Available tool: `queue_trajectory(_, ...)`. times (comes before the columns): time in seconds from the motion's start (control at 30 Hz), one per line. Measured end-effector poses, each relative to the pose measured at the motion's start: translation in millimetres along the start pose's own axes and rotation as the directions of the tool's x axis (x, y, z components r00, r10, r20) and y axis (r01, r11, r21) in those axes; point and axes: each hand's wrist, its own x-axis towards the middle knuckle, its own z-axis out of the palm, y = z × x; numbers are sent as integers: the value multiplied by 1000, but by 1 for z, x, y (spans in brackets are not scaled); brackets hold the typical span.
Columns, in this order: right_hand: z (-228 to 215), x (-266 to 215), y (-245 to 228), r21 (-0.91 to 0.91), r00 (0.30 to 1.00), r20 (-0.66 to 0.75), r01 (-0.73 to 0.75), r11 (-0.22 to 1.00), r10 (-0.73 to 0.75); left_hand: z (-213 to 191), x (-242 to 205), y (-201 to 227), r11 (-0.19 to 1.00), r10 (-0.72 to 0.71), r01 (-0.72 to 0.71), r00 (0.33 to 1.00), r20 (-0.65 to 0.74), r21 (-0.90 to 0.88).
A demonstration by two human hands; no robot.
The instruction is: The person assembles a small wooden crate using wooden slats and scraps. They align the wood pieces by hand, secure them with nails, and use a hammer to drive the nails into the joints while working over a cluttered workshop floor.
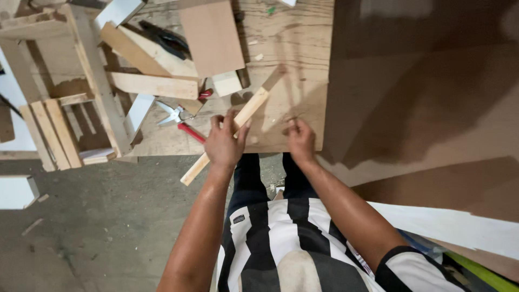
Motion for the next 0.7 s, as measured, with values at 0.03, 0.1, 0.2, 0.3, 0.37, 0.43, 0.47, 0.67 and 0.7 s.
queue_trajectory(0.03, -14, 10, 1, -9, 997, -60, 57, 998, -57, 5, 4, 8, 1000, 18, -18, 1000, 20, 1)
queue_trajectory(0.1, -46, 27, 4, 30, 977, -161, 146, 989, -139, 20, 15, 29, 991, 130, -132, 990, 49, 29)
queue_trajectory(0.2, -93, 43, 6, 118, 956, -262, 165, 979, -129, 58, 33, 64, 963, 267, -270, 954, 134, 1)
queue_trajectory(0.3, -128, 47, 1, -8, 942, -330, 66, 998, -65, 104, 54, 93, 905, 424, -426, 897, 125, -13)
queue_trajectory(0.37, -137, 46, -6, -233, 910, -381, 76, 969, -163, 132, 66, 105, 864, 498, -503, 858, 127, 15)
queue_trajectory(0.43, -141, 40, -16, -329, 899, -379, 90, 940, -219, 153, 76, 110, 835, 529, -546, 831, 170, 68)
queue_trajectory(0.47, -142, 36, -20, -375, 895, -373, 96, 922, -245, 161, 80, 110, 814, 552, -570, 819, 157, 109)
queue_trajectory(0.67, -139, 27, -40, -316, 930, -246, 191, 929, -275, 161, 82, 110, 744, 640, -633, 767, 44, 216)
queue_trajectory(0.7, -139, 27, -43, -311, 957, -225, 108, 944, -183, 161, 81, 111, 748, 644, -635, 764, 17, 191)
